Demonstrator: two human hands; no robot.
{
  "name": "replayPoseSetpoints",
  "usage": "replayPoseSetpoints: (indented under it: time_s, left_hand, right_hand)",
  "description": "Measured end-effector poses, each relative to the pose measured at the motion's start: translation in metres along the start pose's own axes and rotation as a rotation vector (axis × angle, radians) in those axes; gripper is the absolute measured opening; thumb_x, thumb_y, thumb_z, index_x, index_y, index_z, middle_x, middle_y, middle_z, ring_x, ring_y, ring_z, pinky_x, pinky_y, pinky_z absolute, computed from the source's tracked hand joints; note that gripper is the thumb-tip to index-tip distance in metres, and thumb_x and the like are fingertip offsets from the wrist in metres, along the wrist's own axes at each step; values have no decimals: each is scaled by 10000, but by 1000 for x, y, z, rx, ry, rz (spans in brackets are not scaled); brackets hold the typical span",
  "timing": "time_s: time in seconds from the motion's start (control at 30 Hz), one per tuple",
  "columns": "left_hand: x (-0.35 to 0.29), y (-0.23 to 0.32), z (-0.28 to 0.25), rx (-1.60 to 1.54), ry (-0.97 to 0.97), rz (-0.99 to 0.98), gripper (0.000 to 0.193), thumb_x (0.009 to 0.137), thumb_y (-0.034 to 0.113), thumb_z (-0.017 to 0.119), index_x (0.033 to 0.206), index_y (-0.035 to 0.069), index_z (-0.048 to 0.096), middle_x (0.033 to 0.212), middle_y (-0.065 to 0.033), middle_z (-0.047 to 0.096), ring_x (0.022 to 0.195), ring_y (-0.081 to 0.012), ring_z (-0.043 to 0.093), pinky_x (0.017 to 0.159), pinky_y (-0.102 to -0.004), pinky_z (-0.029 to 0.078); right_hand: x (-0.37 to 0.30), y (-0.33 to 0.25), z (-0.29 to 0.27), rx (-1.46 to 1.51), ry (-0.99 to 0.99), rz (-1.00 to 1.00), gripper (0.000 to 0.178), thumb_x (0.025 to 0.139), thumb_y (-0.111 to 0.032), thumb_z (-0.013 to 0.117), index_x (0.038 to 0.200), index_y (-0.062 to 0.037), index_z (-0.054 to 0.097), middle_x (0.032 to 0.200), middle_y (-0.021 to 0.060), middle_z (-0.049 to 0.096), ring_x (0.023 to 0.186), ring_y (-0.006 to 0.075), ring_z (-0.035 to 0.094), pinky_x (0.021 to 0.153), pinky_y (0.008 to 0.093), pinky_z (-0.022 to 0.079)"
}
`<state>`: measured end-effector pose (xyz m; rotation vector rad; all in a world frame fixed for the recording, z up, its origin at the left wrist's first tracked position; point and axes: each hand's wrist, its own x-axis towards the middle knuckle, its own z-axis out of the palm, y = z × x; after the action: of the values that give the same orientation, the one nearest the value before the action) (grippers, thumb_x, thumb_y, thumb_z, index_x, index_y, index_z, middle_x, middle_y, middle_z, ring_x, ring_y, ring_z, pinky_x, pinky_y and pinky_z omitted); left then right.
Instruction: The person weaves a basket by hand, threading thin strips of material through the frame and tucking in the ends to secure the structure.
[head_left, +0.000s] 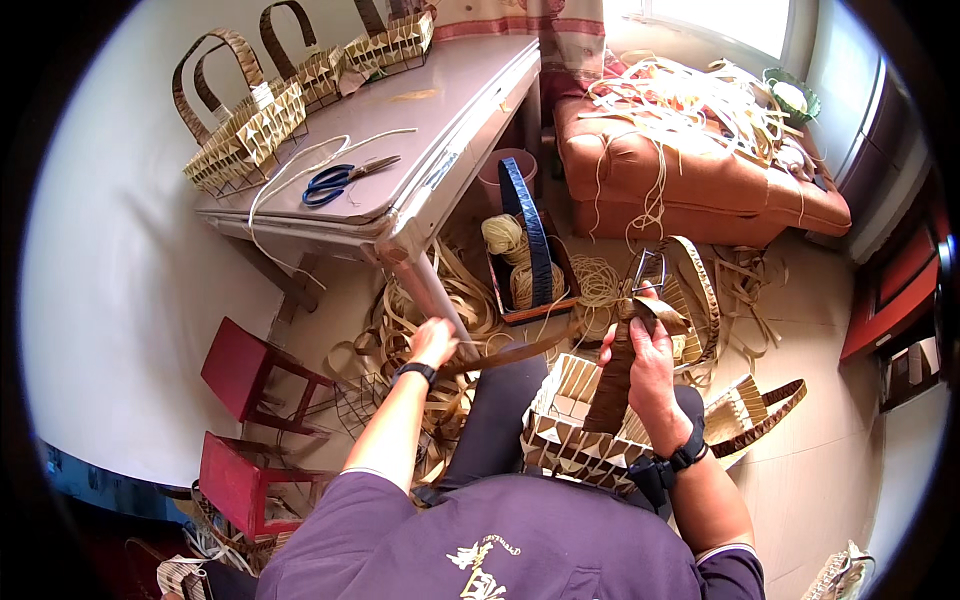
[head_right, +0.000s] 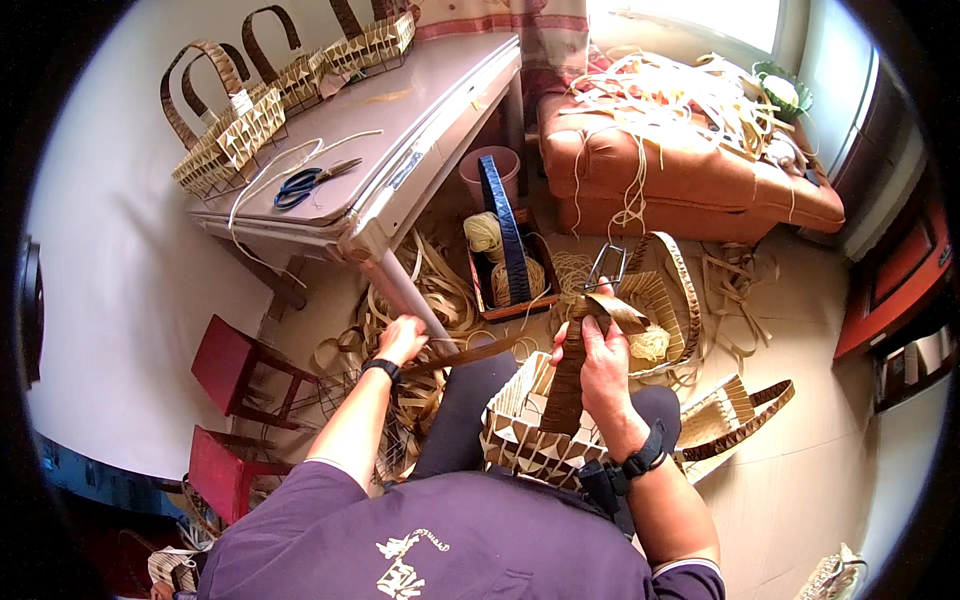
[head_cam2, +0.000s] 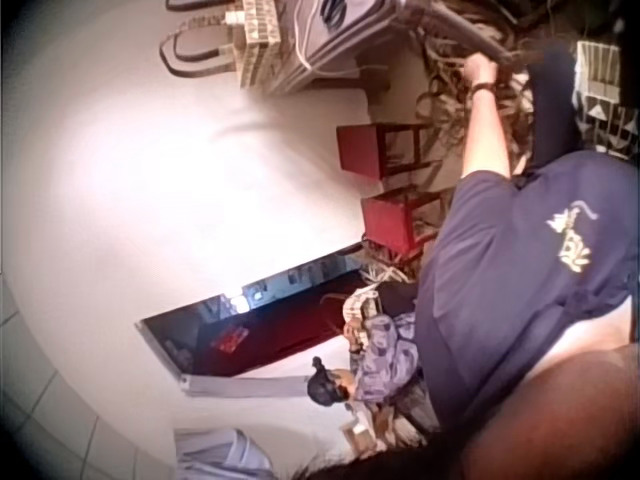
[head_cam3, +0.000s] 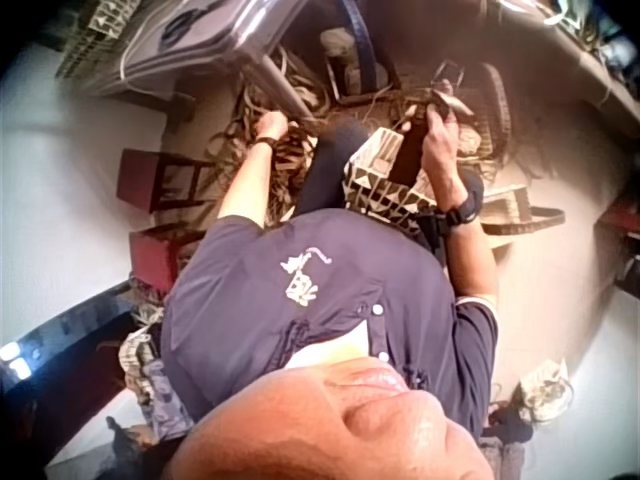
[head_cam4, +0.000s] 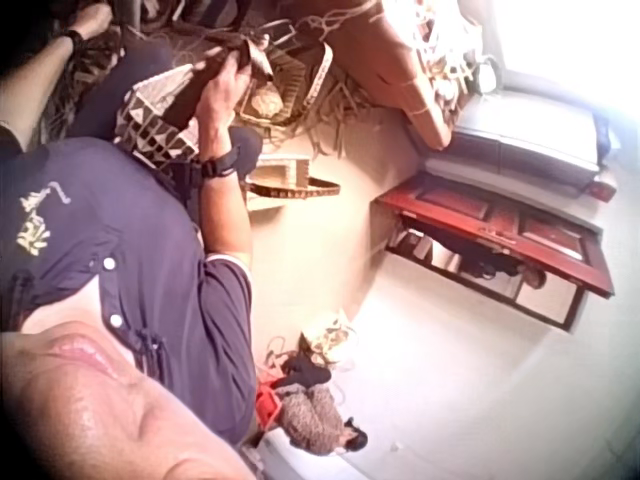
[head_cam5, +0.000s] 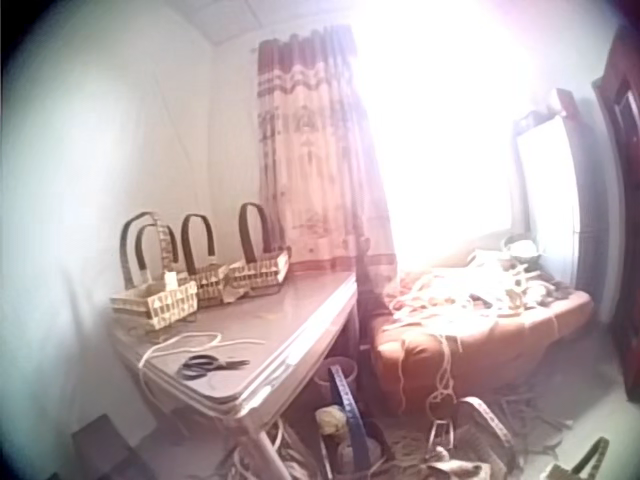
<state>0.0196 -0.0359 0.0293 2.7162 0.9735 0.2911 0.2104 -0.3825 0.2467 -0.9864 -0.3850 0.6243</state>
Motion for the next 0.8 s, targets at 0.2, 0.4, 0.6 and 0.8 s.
replayPoseSetpoints:
  time_s: [0.2,0.4,0.6,0.8]
  left_hand:
    - [23,261,-131,-894,-778,196,728,1005,635,472,774,8,763,774,-72,736,724,-131,676,695,-281,542]
    - [12,384,-156,-1523,-801,342,329,1061,364,524,1112,43,576,1007,-36,677,794,-106,638,774,-282,554]
    - [0,348,-134,-2015,-899,210,204,1071,162,493,1212,30,561,1116,-58,664,963,-134,661,875,-324,564]
    - [-9,342,-128,-2016,-949,21,239,1076,172,481,1220,7,578,1113,-107,701,967,-202,694,917,-369,567]
  right_hand:
    - [-6,-5,-14,-31,37,-47,424,1098,-194,421,1506,-110,341,849,87,650,641,161,634,613,305,556]
    - [-2,-55,-39,-111,2,-120,270,1067,-173,520,1272,-1,561,898,77,680,724,152,669,690,293,567]
    - [-17,-25,-35,-273,267,-465,166,988,-94,661,1097,10,591,1007,54,694,833,92,652,735,231,542]
    - [-4,-19,-87,-311,320,-441,168,1009,-147,640,962,7,689,923,99,730,766,128,692,730,281,577]
